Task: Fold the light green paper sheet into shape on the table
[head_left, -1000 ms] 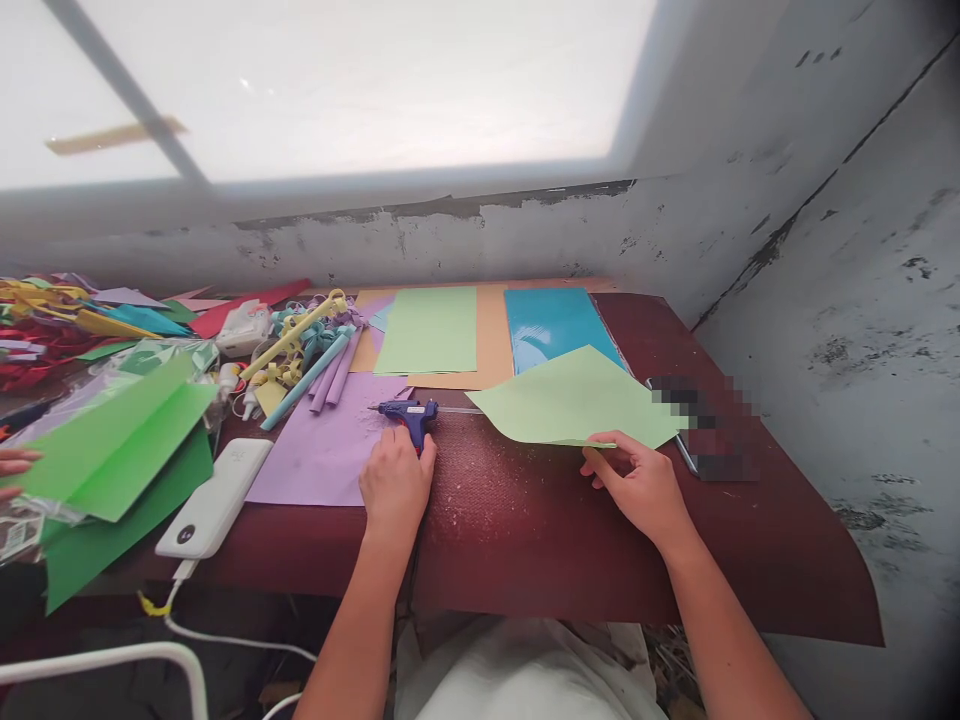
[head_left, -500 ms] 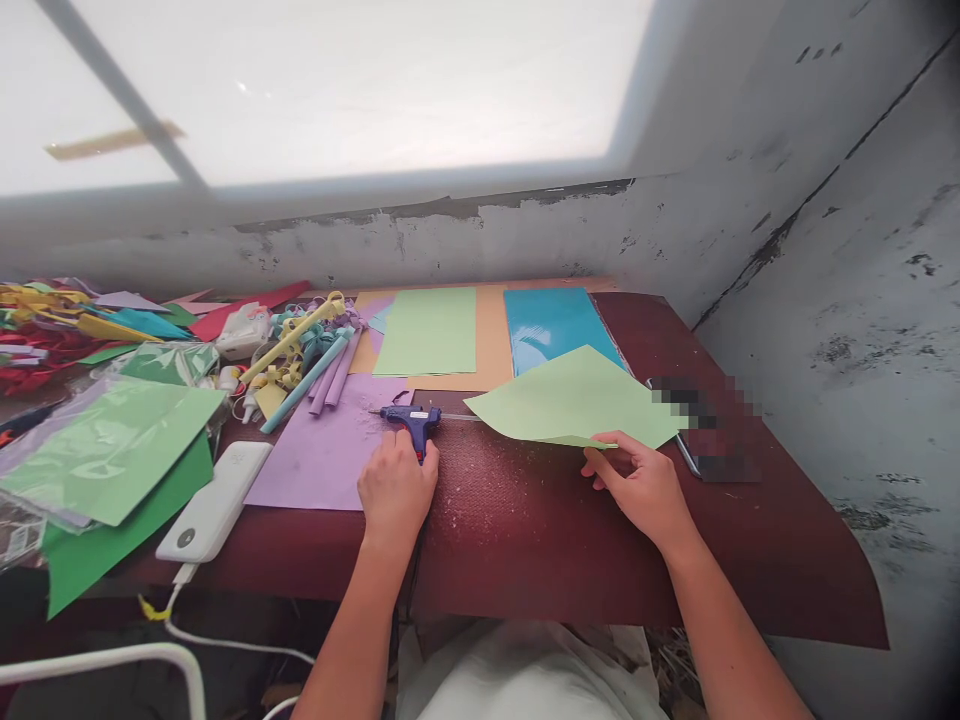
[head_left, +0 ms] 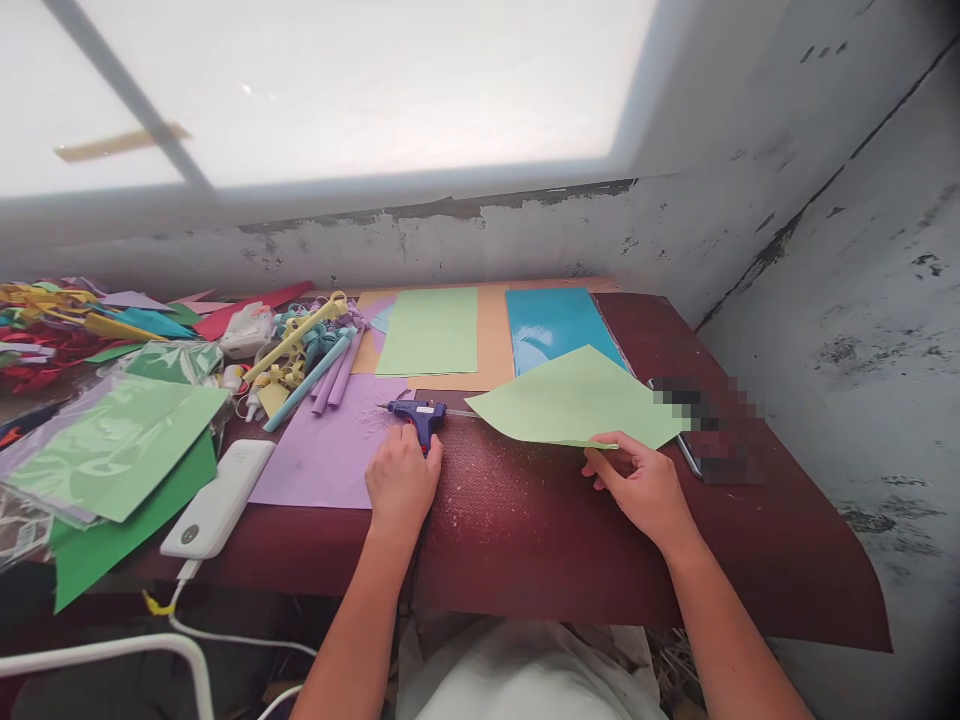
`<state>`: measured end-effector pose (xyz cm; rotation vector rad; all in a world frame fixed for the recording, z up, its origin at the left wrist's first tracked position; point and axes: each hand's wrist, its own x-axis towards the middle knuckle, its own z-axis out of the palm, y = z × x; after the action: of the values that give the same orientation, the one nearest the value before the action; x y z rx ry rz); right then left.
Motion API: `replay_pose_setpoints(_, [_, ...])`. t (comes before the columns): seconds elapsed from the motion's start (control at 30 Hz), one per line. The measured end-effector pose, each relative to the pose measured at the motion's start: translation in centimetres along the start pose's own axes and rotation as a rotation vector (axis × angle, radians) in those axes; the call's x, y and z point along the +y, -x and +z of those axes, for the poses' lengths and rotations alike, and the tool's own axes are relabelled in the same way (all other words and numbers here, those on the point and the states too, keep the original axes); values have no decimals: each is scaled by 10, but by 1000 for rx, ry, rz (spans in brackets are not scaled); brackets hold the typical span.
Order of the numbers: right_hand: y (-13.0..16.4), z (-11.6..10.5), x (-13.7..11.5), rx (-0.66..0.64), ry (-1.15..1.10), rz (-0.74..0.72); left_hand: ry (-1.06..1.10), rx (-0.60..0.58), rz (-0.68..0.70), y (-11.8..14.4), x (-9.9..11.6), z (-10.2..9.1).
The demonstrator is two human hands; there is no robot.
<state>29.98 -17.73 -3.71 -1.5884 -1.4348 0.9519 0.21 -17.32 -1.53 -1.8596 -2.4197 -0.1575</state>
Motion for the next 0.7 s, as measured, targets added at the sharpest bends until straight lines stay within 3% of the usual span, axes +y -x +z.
replay_pose_setpoints(0.17, [0,-1,-2,6,16,-28,17,-34,-70,-3,3,-3])
replay_pose_setpoints(0.33, [0,0,1,5,-19,-12,16,-48,-55,-4,3,-7])
replay_pose_setpoints(0.5, [7,-2,1,80,-75,-23,74,-6,-126,2,6,-31])
replay_pose_setpoints(0.53, [10,-2,0,80,-74,-31,147,29,-75,5,8,-37])
replay_pose_setpoints(0.6, [19,-4,-4,62,-64,-45,366,64,208,15,14,-47])
replay_pose_setpoints(0.67, [28,-5,-8,39,-35,-55,524,-26,498,26,22,-51])
replay_pose_setpoints(0.7, [32,-6,-10,31,-15,-59,552,-58,575,32,27,-50])
